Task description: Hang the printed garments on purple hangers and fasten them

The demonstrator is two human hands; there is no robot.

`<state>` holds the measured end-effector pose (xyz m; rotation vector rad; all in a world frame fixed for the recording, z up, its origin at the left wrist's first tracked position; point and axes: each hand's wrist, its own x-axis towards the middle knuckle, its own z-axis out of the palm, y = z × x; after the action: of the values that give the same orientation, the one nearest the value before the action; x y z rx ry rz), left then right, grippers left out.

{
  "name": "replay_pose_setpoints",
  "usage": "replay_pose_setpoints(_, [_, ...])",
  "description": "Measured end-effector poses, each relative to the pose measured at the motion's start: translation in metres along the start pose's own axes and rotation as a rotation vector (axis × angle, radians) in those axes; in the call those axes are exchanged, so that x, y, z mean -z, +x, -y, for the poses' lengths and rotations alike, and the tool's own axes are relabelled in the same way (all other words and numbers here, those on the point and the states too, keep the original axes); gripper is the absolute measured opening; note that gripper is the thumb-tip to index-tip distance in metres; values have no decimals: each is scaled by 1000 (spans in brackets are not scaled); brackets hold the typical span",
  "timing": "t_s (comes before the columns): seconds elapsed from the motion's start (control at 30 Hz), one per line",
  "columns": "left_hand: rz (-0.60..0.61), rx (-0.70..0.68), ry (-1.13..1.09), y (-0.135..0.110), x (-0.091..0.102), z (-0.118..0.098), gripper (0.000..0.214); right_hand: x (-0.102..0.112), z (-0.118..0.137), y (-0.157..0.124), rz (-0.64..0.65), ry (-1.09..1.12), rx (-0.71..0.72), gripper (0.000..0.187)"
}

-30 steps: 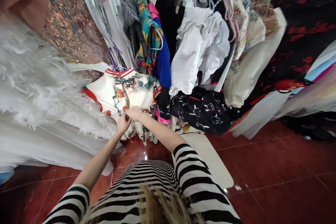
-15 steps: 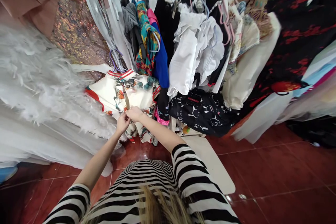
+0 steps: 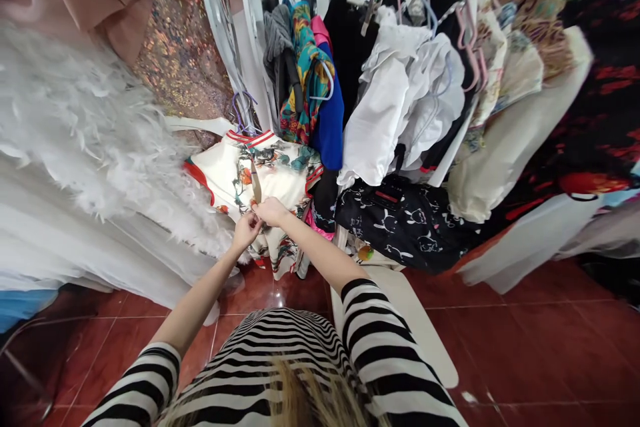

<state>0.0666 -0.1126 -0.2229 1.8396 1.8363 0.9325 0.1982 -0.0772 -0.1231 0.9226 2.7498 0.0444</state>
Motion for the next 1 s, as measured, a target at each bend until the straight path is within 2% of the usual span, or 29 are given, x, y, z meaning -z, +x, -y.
replay_pose_setpoints(0.17, [-10, -16, -24, -2, 1, 1, 28, -1, -3, 3, -12, -20, -7, 44])
replay_pose_setpoints(0.3, [-2, -24, -47, -4, 3, 3, 27, 2, -7, 5, -48, -7, -42, 37])
replay_pose_setpoints(0.73, [44, -28, -55, -9, 9, 13, 28, 21, -11, 7, -61, -22, -110, 49])
replay_pose_setpoints(1.0, [51, -83, -73, -9, 12, 20, 27, 33, -14, 8, -77, -41, -122, 42])
